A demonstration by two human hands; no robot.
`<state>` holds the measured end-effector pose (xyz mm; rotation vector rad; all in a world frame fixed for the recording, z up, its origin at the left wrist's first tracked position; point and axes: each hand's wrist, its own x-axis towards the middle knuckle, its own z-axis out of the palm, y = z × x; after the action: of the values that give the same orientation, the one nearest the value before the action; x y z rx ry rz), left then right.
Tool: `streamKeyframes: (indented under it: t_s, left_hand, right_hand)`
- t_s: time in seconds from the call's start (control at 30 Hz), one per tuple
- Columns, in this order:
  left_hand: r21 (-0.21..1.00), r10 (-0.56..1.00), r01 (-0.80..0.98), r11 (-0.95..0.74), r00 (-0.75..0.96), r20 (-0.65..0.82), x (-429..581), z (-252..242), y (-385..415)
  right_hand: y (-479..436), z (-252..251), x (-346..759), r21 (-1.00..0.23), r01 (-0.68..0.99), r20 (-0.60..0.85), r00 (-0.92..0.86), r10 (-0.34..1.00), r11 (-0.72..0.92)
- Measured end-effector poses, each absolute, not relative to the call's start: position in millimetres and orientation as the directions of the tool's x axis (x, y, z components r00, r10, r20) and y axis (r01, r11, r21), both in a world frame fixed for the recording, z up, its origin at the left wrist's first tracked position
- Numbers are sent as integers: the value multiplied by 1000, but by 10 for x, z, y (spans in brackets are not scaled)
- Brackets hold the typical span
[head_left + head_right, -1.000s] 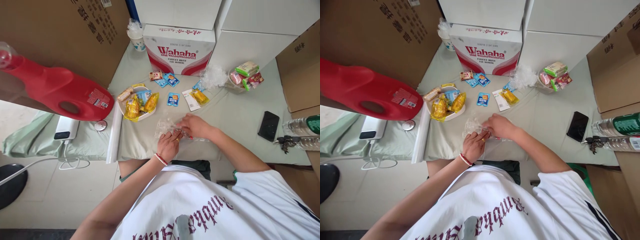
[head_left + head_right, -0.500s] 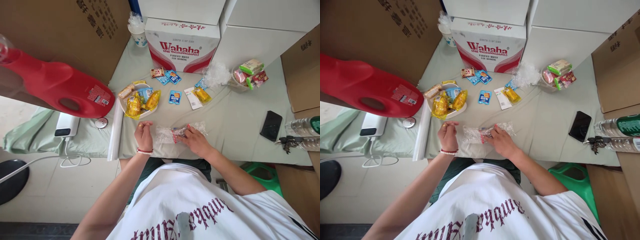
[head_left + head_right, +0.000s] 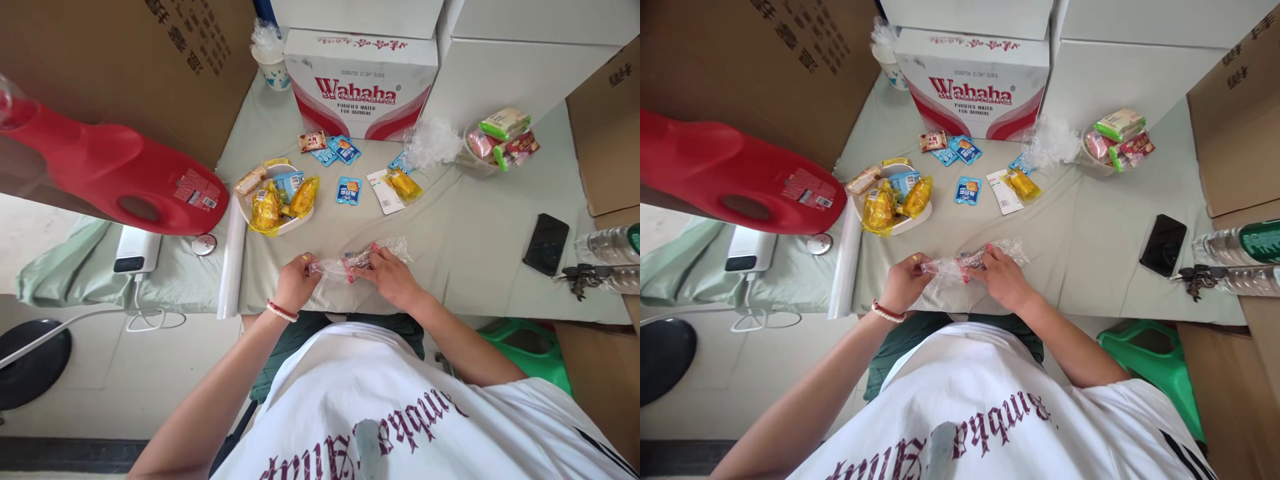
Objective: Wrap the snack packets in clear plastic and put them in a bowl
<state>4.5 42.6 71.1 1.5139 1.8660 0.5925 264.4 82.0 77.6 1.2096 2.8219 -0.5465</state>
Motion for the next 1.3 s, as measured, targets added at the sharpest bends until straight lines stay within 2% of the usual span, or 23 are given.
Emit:
streamKeyframes:
  t_s: [0.13,0.23,0.33,0.43,0.47,0.57,0.63,0.67,0.73,0.8,0.9,1.0,1.07,1.13,1.2,1.3]
  left_hand:
    - [877,950,368,310,-167,-265,298,869,445]
    - [924,956,245,293,-97,-277,580,874,650]
    - [882,984,442,164,-8,-179,805,810,810]
    - [706,989,699,-115,146,16,941,717,779]
    - [634,979,750,-190,195,62,970,684,732]
    - [470,955,833,-294,277,106,1021,591,570]
    - [415,949,854,-315,297,109,1029,543,504]
    - [400,947,858,-321,302,111,1028,526,489]
    - [388,943,860,-331,311,115,1015,503,485]
    - [384,942,860,-335,317,111,995,492,489]
    - [361,944,872,-331,314,107,973,478,469]
    - [332,931,870,-364,347,112,996,449,432]
    - [329,914,853,-405,393,104,1038,428,424]
    - [344,908,843,-414,410,88,1074,417,430]
    - [384,913,833,-399,401,77,1066,421,424]
    - [510,912,765,-393,394,112,914,444,318]
  right_hand:
    - [804,742,2562,-336,687,-135,-712,689,645]
    - [747,713,2537,-380,666,-89,-717,692,641]
    - [669,691,2639,-482,607,-19,-729,685,632]
    - [622,690,2846,-638,454,75,-766,638,621]
    - [618,688,2917,-670,448,96,-738,668,592]
    - [639,647,3068,-638,664,99,-431,897,390]
    - [661,594,3104,-557,792,96,-235,967,248]
    - [669,570,3110,-536,815,90,-207,974,222]
    - [676,547,3112,-569,791,73,-224,972,225]
    - [681,573,3114,-682,707,42,-221,974,189]
    - [726,687,3079,-858,512,-145,-189,971,-28]
    - [856,804,2899,-908,370,-282,-193,940,-196]
    - [985,852,2693,-908,388,-243,-178,954,-159]
    - [1118,878,2465,-859,507,-190,-190,963,-70]
    - [1217,892,2267,-760,649,-170,-233,957,23]
    - [1245,885,2099,-594,792,-156,-285,946,141]
